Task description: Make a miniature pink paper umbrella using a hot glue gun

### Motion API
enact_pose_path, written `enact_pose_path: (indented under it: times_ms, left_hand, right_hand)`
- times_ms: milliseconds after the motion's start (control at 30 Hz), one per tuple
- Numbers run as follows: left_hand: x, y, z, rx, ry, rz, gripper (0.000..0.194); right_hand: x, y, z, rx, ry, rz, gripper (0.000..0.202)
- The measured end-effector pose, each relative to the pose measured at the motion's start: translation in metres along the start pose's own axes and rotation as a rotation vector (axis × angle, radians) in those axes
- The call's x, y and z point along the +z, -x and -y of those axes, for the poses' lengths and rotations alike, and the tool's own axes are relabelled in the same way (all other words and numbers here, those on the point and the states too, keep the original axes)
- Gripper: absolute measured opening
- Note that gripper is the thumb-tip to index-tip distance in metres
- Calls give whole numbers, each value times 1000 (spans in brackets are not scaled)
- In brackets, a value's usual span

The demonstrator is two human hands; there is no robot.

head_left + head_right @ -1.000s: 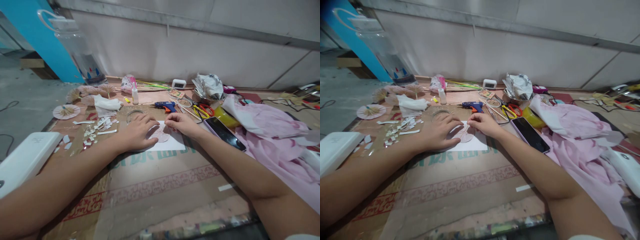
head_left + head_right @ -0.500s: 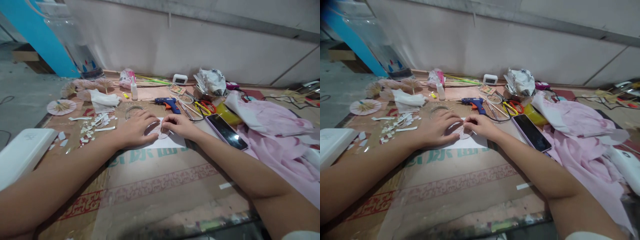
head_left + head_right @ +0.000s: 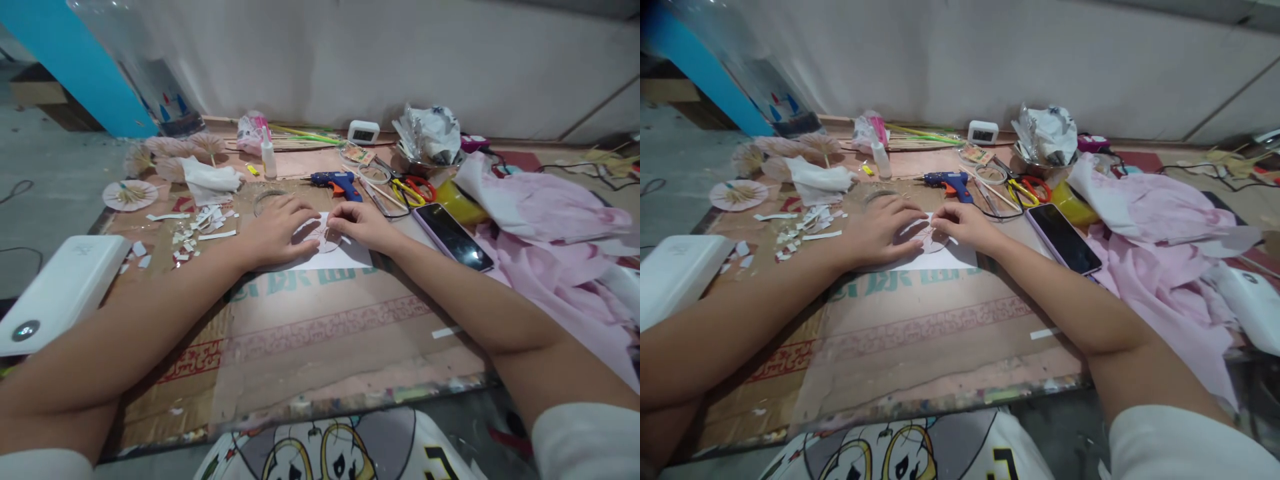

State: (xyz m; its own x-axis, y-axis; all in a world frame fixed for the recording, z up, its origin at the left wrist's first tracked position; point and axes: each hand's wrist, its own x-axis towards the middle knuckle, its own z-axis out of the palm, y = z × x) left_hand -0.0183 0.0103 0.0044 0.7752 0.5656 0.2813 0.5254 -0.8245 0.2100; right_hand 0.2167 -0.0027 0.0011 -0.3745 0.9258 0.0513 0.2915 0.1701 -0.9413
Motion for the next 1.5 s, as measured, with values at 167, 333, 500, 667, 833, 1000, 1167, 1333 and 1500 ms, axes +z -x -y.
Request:
enact_pose_path:
  times_ms: [167,333,500,667,833,1000,1167,1333,1500]
  left_hand:
    - [2,0,4,6,4,-12,52]
    - [3,0,5,3,31,-14,51]
    - [2,-1,5,-4,32,-11,52]
    - [2,-1,5,9,31,-13,52]
    - [2,-2,3,1,31,-4,52]
    - [2,-1,5,-12,32,-11,53]
    - [2,-2,4,-16,24,2,53]
    - [3,-3,3,-12,14,19,54]
    - [3,-2,4,6,11,14,51]
  right_hand:
    - [-2,-1,0,-13,22,2,15]
    - [-3,-1,-2,8,-14,18,18]
    - [-4,-1,-2,7,4,14,17]
    - [-3,-2,-2,7,-5,14,17]
    - [-1,-4,-1,11,-38,20,15]
    - [-1,-4,0,26,-8,5,18]
    - [-2,-4,0,17,7,-21,15]
    - [-1,-4,1,-4,10,-24,16]
    - [-3,-2,4,-10,53,-53,15]
